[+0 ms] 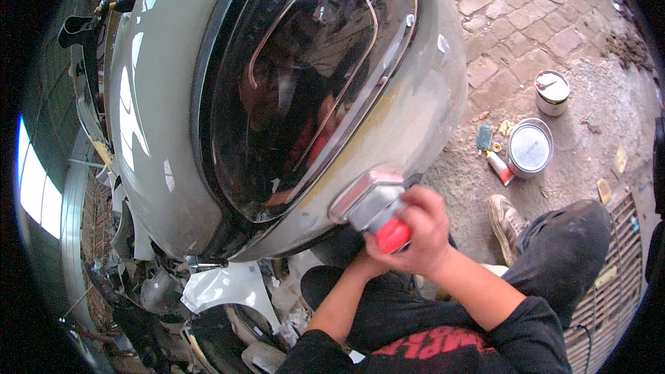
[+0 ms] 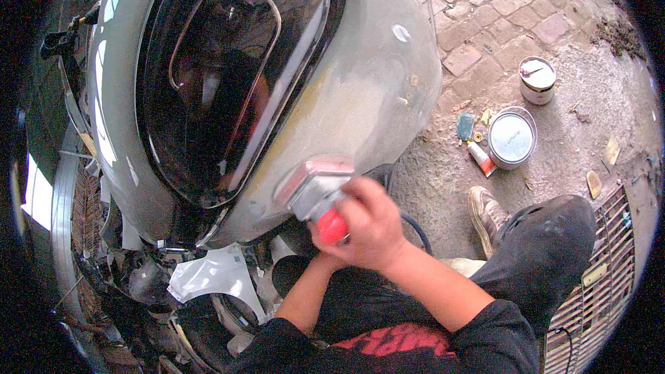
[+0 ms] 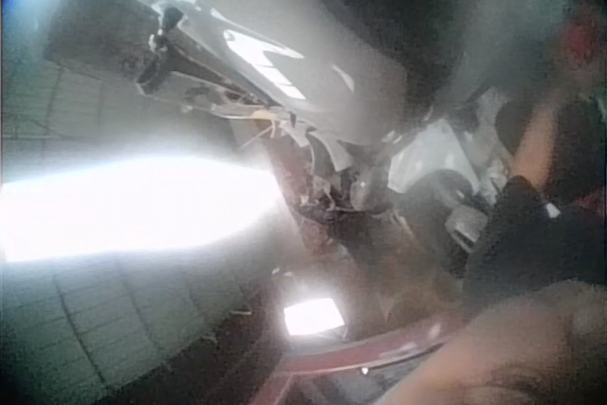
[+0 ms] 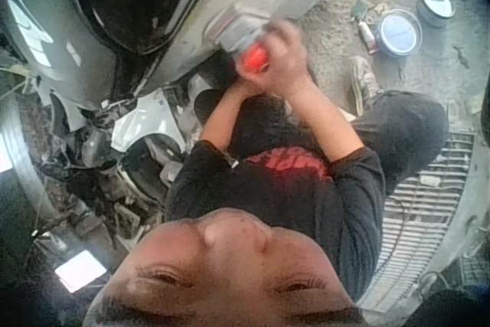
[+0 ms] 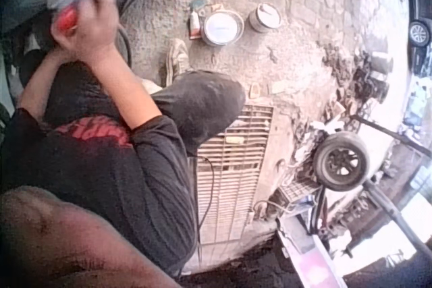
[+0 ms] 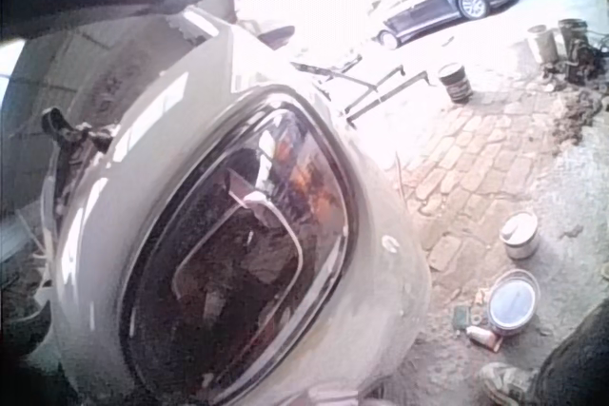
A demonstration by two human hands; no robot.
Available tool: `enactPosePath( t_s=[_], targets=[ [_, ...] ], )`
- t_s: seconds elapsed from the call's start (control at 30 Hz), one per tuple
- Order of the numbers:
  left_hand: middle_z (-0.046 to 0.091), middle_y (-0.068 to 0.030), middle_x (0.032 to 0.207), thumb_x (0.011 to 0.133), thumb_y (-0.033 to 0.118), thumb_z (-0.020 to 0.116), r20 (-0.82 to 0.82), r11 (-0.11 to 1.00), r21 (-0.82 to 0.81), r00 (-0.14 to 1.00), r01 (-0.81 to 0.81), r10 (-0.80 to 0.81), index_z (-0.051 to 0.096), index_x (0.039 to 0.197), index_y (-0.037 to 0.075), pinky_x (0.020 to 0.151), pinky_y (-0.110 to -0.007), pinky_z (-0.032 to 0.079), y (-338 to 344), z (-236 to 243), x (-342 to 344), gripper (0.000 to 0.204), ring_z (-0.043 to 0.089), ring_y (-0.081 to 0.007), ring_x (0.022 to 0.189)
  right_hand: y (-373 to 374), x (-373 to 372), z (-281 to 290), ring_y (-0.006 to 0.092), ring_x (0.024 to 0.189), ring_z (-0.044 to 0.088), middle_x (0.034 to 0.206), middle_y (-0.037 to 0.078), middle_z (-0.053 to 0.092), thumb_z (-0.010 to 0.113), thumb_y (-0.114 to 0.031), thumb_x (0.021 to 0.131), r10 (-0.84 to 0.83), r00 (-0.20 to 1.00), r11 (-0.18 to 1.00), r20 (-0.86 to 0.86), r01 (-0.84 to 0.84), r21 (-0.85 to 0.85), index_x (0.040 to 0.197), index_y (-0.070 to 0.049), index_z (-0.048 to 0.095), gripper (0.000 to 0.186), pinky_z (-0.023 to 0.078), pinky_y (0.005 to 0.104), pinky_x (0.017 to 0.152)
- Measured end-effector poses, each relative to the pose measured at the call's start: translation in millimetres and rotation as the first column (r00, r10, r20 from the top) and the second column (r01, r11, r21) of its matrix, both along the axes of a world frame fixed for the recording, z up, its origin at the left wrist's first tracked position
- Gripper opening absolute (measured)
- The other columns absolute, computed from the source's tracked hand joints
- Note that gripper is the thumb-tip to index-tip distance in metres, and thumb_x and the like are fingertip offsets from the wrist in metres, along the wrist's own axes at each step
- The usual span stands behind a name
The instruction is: The person sands the front panel of a small white vehicle using a pneumatic orbital sander, then wipes the surface by hand.
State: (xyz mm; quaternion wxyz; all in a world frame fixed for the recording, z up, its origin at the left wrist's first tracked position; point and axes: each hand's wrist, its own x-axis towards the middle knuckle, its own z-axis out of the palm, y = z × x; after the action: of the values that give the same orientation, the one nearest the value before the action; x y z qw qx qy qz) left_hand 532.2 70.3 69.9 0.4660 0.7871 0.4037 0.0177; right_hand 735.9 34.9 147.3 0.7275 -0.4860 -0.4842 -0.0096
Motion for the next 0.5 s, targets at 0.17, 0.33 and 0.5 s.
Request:
enactPosePath(
  t_s=[0.17,0.33,0.5],
  targets=[
    [0.046,-0.0187,0.151,0.097,0.032,0.062,-0.053,0.999,-0.017,0.998,0.029,-0.03,0.042,0.148,0.007,0.117,-0.044,0.035,-5,-32,-41,0.06,0.046,-0.0333,0.139,-1,-1,1,0.0351,0.089,0.063,0.107,0.019,0.059,0.087,-0.028,0.066,0.012,0.999,1.0,0.037,-0.012,-0.02,0.102,-0.005,0.063,0.05,0.054,0.04,0.077],
    [0.056,-0.0235,0.141,0.098,0.04,0.061,-0.452,0.996,0.063,0.891,0.066,-0.031,0.048,0.142,0.004,0.105,-0.045,0.047,-5,0,-18,0.058,0.058,-0.0402,0.125,21,66,13,0.0243,0.097,0.056,0.109,0.013,0.054,0.083,-0.023,0.074,-0.157,0.933,0.979,-0.323,0.104,-0.175,0.124,-0.003,0.047,0.064,0.047,0.0343,0.091],
    [0.059,-0.0228,0.137,0.098,0.039,0.062,-0.467,0.999,0.028,0.884,0.036,-0.018,0.05,0.142,0.004,0.105,-0.044,0.047,-3,18,-1,0.058,0.063,-0.0363,0.119,31,103,25,0.0185,0.097,0.053,0.106,0.009,0.054,0.078,-0.022,0.084,-0.017,0.788,0.989,-0.615,-0.077,-0.125,0.122,-0.002,0.048,0.052,0.046,0.0334,0.09]
  ],
)
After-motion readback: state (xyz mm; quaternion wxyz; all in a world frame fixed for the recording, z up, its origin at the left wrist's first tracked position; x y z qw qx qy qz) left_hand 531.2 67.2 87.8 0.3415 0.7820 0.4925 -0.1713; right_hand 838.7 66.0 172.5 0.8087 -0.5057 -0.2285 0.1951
